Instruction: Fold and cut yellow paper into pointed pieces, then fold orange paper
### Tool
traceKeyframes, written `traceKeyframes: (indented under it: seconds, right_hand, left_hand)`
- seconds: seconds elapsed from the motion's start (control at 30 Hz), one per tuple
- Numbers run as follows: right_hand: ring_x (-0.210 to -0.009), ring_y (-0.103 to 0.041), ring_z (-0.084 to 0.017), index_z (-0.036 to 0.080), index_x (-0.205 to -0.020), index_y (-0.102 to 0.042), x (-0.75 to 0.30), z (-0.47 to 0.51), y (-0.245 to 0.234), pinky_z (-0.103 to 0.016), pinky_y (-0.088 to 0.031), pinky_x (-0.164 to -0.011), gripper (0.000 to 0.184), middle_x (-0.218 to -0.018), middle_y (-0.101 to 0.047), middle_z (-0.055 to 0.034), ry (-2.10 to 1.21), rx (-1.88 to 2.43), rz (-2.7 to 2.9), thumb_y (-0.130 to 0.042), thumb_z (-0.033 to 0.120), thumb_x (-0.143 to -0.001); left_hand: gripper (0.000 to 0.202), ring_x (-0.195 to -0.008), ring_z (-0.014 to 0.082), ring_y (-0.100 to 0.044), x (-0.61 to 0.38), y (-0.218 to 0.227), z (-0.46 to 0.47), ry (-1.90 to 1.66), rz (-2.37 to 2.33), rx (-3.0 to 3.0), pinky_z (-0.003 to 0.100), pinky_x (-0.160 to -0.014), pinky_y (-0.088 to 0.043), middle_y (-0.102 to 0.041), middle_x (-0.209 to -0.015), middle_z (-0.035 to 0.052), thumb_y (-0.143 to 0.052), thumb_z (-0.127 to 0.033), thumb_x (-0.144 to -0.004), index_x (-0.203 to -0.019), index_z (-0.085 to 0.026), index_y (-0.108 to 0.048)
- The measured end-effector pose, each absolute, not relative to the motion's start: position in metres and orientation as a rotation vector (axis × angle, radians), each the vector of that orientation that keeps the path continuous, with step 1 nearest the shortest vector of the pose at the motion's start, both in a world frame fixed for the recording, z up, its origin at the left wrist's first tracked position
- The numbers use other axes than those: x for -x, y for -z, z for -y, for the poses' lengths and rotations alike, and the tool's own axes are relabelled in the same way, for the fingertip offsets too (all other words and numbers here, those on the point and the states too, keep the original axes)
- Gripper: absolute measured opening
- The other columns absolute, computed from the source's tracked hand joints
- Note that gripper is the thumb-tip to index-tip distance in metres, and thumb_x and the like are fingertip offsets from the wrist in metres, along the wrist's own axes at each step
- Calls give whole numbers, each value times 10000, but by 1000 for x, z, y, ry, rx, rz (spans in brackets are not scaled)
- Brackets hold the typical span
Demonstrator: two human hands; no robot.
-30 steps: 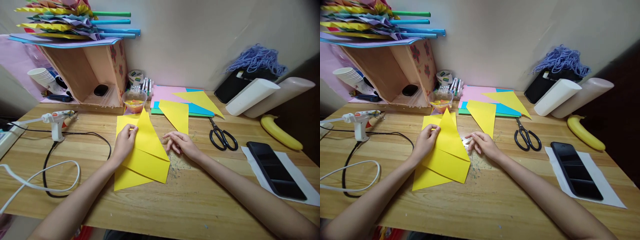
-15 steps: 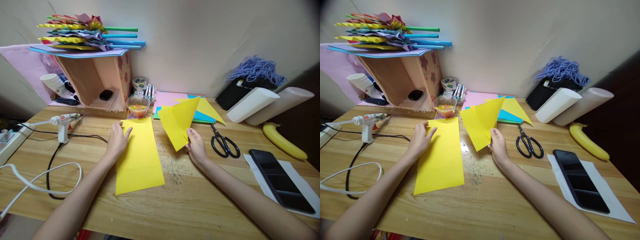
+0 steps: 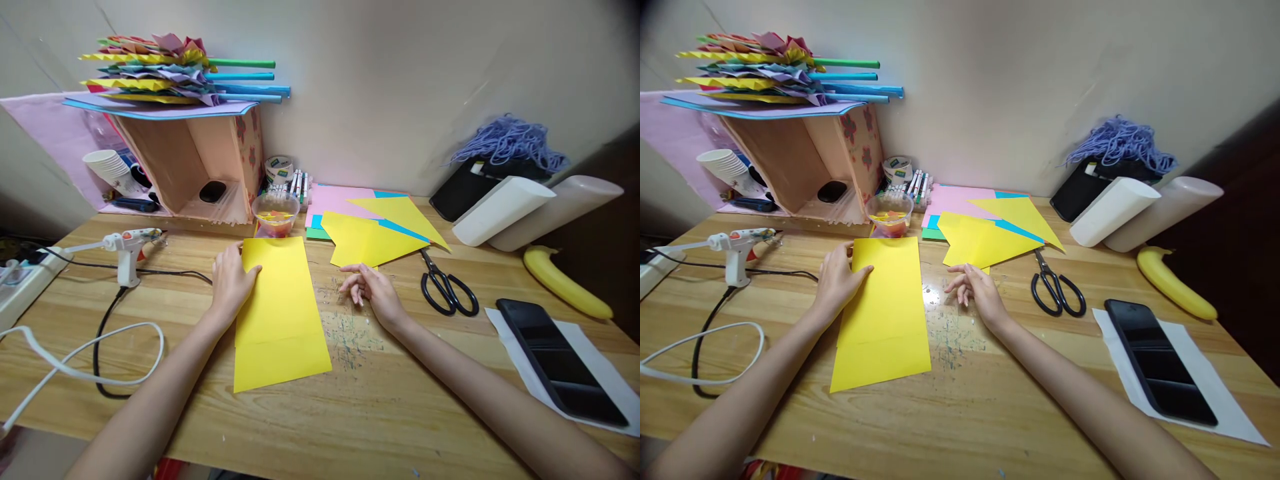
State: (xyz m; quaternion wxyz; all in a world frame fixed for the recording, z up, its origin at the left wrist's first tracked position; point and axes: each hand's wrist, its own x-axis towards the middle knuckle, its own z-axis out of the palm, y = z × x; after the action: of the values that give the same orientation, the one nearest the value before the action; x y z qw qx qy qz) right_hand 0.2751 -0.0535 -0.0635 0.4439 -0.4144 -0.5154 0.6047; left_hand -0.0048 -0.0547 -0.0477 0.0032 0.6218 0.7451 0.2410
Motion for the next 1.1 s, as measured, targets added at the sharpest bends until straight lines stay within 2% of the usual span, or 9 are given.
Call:
traceKeyframes:
  seconds: [0.17,0.23,0.3,0.43,0.57,0.73,0.83,0.9,1.1]
  right_hand:
    - [-445,-458,-81,141,-925,-576,-273,57,62,-190,-351,-392,377,-685,-646,-55,-1488,1027,1379,-391,464,-863]
    - [-469,-478,-83,152,-937,-565,-272,58,62,-189,-372,-406,343,-716,-645,-53,-1470,1036,1388,-416,450,-857]
    - [-533,-520,-94,166,-977,-550,-271,59,62,-201,-416,-450,310,-804,-646,-61,-1435,1044,1380,-457,430,-843]
    - [-831,-584,-163,201,-1132,-508,-270,61,61,-282,-494,-678,398,-1082,-592,-96,-1439,972,1466,-563,393,-788]
    - [-1055,-523,-207,245,-1155,-516,-271,63,61,-311,-445,-859,446,-1203,-542,-59,-1487,891,1517,-621,387,-746]
    - [-1010,-563,-200,245,-1122,-533,-272,60,59,-304,-487,-783,362,-1150,-584,-52,-1529,1024,1289,-456,455,-838]
    - [-933,-602,-180,243,-1146,-482,-270,57,59,-280,-506,-729,406,-1099,-608,-53,-1549,1087,1237,-566,395,-779]
    - [-950,-599,-184,230,-1157,-466,-269,57,60,-298,-503,-761,438,-1095,-610,-66,-1528,1113,1244,-589,367,-760]
    - [-1089,-535,-199,238,-1254,-407,-266,60,72,-353,-449,-896,509,-1228,-537,-82,-1405,1040,1425,-568,262,-772]
  left_hand:
    - [261,-800,213,-574,-1,37,59,-972,-2166,-1851,306,-689,-419,-627,-900,48,-491,-343,-780,-984,-187,-540]
    - [241,-739,182,-579,-3,34,58,-1135,-1946,-1718,277,-653,-427,-634,-847,37,-451,-370,-805,-900,-178,-563]
    - [274,-731,164,-588,-7,32,57,-1273,-1663,-1509,263,-655,-445,-642,-863,38,-464,-392,-795,-917,-166,-558]
    - [382,-675,154,-603,-23,34,60,-1309,-1355,-1143,264,-611,-471,-655,-869,42,-537,-430,-735,-999,-155,-515]
    - [292,-661,151,-591,-41,42,70,-1179,-1353,-1153,250,-575,-461,-637,-803,27,-528,-412,-744,-896,-165,-497]
    - [164,-846,179,-566,-51,54,78,-1067,-1514,-1385,299,-725,-454,-598,-866,36,-412,-316,-824,-894,-184,-479]
    - [180,-958,210,-539,-50,56,79,-967,-1582,-1502,356,-833,-421,-582,-978,76,-415,-276,-820,-956,-174,-473]
    - [194,-986,224,-531,-50,55,80,-903,-1624,-1563,375,-860,-406,-571,-1029,94,-440,-271,-808,-971,-170,-472]
    - [494,-1089,213,-478,-46,53,81,-864,-1575,-1668,346,-922,-378,-499,-1181,94,-566,-296,-735,-1181,-180,-386]
